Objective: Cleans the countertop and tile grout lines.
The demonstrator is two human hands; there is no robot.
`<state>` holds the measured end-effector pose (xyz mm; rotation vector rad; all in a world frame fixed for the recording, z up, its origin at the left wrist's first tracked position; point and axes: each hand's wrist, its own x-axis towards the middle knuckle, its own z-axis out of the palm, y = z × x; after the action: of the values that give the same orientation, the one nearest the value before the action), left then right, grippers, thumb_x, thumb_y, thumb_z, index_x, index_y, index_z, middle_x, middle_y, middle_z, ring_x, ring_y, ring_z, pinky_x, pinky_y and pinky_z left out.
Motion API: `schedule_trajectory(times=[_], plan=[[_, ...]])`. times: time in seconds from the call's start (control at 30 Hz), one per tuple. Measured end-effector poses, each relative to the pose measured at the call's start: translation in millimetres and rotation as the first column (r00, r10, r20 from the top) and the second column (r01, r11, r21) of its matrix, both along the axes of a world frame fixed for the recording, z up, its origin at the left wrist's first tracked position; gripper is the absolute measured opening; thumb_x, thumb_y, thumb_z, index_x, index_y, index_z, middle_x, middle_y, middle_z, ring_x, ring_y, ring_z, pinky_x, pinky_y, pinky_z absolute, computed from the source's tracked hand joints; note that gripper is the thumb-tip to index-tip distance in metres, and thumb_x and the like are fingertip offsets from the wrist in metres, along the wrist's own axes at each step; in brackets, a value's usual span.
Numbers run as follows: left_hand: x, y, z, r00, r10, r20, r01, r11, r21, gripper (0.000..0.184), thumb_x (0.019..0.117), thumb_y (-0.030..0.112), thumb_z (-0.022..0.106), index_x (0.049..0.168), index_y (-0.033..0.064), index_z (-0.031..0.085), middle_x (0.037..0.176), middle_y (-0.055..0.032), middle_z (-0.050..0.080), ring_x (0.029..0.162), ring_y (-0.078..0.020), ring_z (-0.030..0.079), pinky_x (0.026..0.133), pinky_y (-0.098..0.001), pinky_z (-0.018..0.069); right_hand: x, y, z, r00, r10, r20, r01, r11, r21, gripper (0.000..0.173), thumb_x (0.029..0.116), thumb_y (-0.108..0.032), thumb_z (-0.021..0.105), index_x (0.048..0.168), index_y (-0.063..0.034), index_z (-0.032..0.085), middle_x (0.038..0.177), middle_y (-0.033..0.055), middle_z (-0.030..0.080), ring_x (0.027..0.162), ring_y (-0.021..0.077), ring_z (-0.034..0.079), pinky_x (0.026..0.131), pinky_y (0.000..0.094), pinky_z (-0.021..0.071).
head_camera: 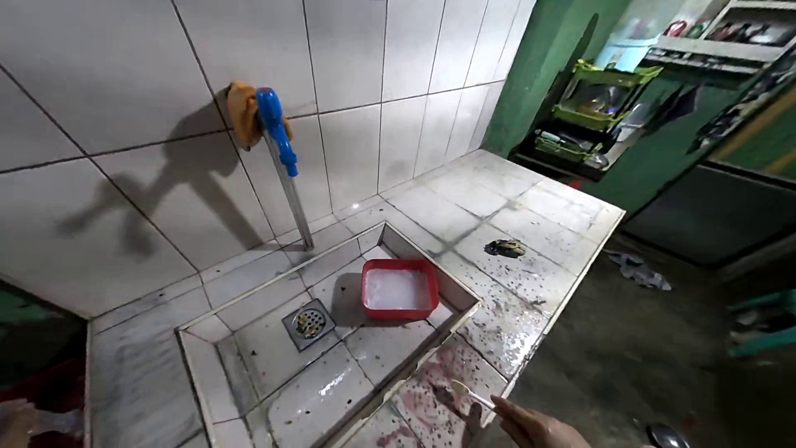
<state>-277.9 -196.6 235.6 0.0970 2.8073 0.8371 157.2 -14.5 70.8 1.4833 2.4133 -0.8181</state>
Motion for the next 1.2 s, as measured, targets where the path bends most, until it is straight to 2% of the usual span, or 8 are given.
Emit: schedule_trajectory(times=[0.1,0.23,0.4,0.57,0.93,1.03,1.1,1.2], plan=[[-19.3,-14.3,-8.6,0.994,-0.053,-0.099,0.058,0.997,0.047,0.044,0.1093,0.010,0.039,0.145,-0.0155,0.044,0.142,-0.0307,0.054,0.126,-0.0280,0.058,0.112,-0.0325,0.0380,0.1,0.8,-0.2,1.000,0.018,-0.020,-0.018,1.000,0.012,0.044,0.1085,-0.030,0.050,0.151,-0.0181,0.055,0.127,0.0181,0.071,0.109,0.0434,0.071,0.091,0.0660,0.0522],[-69.4,-57.7,-53.6,0.888,-0.336,-0.314,0.403,0.898,0.177,0.042,0.1104,0.015,0.042,0.138,-0.0154,0.047,0.121,-0.0328,0.059,0.096,-0.0264,0.062,0.091,-0.0407,0.0515,5.0,7.0,-2.0,0.999,0.048,-0.023,-0.048,0.999,0.010,0.045,0.1088,-0.032,0.049,0.152,-0.0215,0.053,0.124,0.0195,0.072,0.106,0.0438,0.071,0.090,0.0664,0.0524],[7.0,-20.3,-55.0,0.843,-0.376,-0.386,0.490,0.833,0.259,0.035,0.1078,0.017,0.052,0.132,-0.0078,0.058,0.114,-0.0298,0.066,0.092,-0.0366,0.069,0.086,-0.0552,0.0555,38.0,22.2,-11.5,0.991,0.064,-0.119,-0.054,0.995,0.084,0.044,0.1078,-0.029,0.051,0.151,-0.0199,0.055,0.123,0.0185,0.072,0.103,0.0427,0.072,0.087,0.0667,0.0541],[108.7,51.3,-58.4,0.835,-0.500,-0.230,0.550,0.743,0.382,0.025,0.1050,0.016,0.058,0.121,-0.0014,0.067,0.092,-0.0099,0.072,0.077,-0.0125,0.069,0.076,-0.0326,0.0598,102.7,41.7,-18.4,0.949,0.128,-0.289,-0.100,0.989,0.112,0.044,0.1062,-0.023,0.053,0.148,-0.0096,0.057,0.116,0.0231,0.073,0.097,0.0454,0.072,0.083,0.0701,0.0530],[278.8,191.1,-82.2,0.636,-0.772,-0.011,0.695,0.567,0.441,0.028,0.1064,0.021,0.057,0.120,-0.0014,0.067,0.090,-0.0087,0.070,0.074,-0.0102,0.067,0.074,-0.0290,0.0575,243.8,86.1,-41.4,0.932,0.140,-0.335,-0.120,0.989,0.081,0.043,0.1040,-0.021,0.056,0.144,-0.0053,0.060,0.110,0.0240,0.073,0.092,0.0432,0.072,0.082,0.0668,0.0537],[308.1,215.8,-72.9,0.567,-0.823,-0.026,0.725,0.484,0.490,0.037,0.1083,0.025,0.053,0.137,0.0023,0.059,0.100,-0.0129,0.072,0.078,-0.0135,0.069,0.075,-0.0316,0.0591,256.0,96.8,-42.9,0.915,0.168,-0.366,-0.128,0.983,0.130,0.042,0.1031,-0.019,0.057,0.142,-0.0046,0.062,0.107,0.0236,0.074,0.087,0.0425,0.073,0.078,0.0661,0.0547],[316.2,222.4,-70.9,0.582,-0.806,-0.106,0.706,0.436,0.558,0.045,0.1109,0.025,0.044,0.152,0.0058,0.045,0.097,-0.0133,0.071,0.075,-0.0141,0.068,0.070,-0.0312,0.0585,259.8,104.2,-44.5,0.908,0.165,-0.386,-0.120,0.983,0.139,0.042,0.1029,-0.018,0.058,0.142,-0.0042,0.062,0.105,0.0235,0.074,0.086,0.0421,0.072,0.077,0.0653,0.0548],[307.9,216.3,-88.0,0.699,-0.688,-0.195,0.687,0.570,0.451,0.044,0.1124,0.023,0.035,0.152,0.0059,0.044,0.111,-0.0163,0.070,0.090,-0.0202,0.070,0.081,-0.0372,0.0582,262.3,117.2,-48.8,0.912,0.133,-0.389,-0.103,0.990,0.096,0.042,0.1034,-0.019,0.058,0.143,-0.0048,0.061,0.107,0.0241,0.074,0.089,0.0430,0.072,0.080,0.0666,0.0543]])
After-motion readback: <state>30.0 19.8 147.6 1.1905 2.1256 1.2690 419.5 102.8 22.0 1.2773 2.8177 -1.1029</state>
